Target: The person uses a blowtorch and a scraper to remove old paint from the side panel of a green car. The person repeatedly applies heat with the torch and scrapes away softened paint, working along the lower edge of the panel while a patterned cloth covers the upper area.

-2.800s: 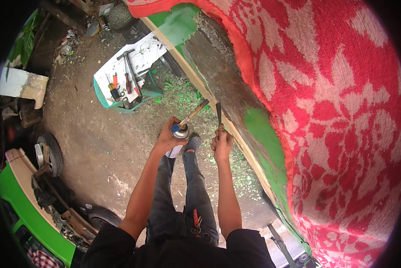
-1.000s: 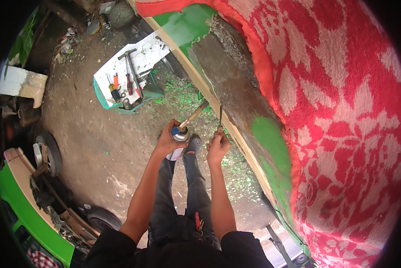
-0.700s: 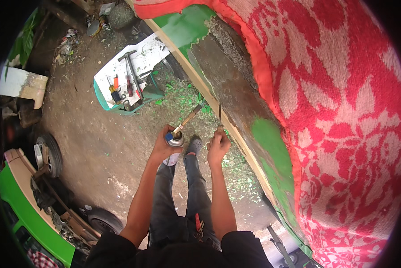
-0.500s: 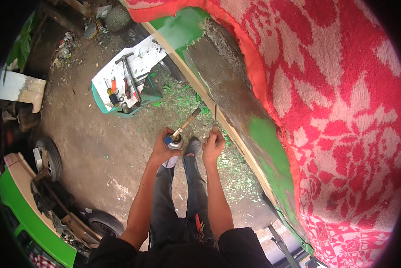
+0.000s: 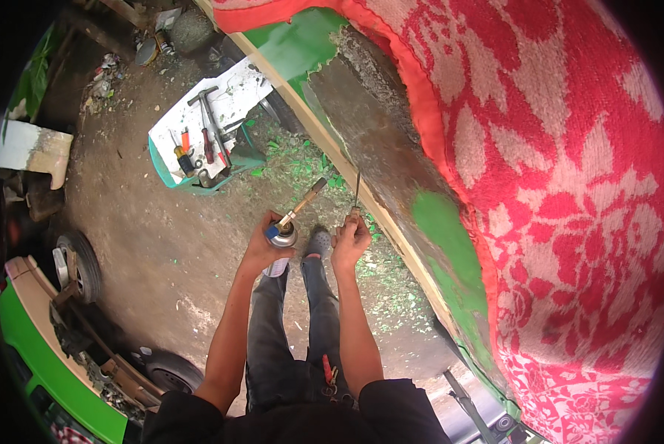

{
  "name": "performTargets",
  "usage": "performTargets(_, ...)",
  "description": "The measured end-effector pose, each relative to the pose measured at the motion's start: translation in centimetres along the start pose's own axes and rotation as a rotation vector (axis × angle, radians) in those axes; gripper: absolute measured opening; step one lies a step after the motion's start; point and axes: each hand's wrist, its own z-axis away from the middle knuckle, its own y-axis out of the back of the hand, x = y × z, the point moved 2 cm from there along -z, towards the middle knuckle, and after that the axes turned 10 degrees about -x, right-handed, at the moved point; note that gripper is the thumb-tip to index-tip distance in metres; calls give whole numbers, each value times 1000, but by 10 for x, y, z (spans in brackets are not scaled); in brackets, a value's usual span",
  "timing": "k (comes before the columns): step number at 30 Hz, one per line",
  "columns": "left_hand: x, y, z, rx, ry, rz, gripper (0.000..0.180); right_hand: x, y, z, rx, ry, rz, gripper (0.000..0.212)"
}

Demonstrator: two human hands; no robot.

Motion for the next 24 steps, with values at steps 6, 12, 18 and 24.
performTargets(6,4,-3,-1,-5,-18,-67,72,2,2,0,-112,-39,-2,28)
performTargets(12,7,-5,2,-3,-17,-41,63,-13,-2,-8,-5,-69,85,28)
performTargets(18,13,-1,7,-2,-59,-89,59,-9,-13,-10,165,-148,72,28)
performTargets(24,10,10,3,-117,-84,-55,60,-2,-19,-12,-10,17,61,26)
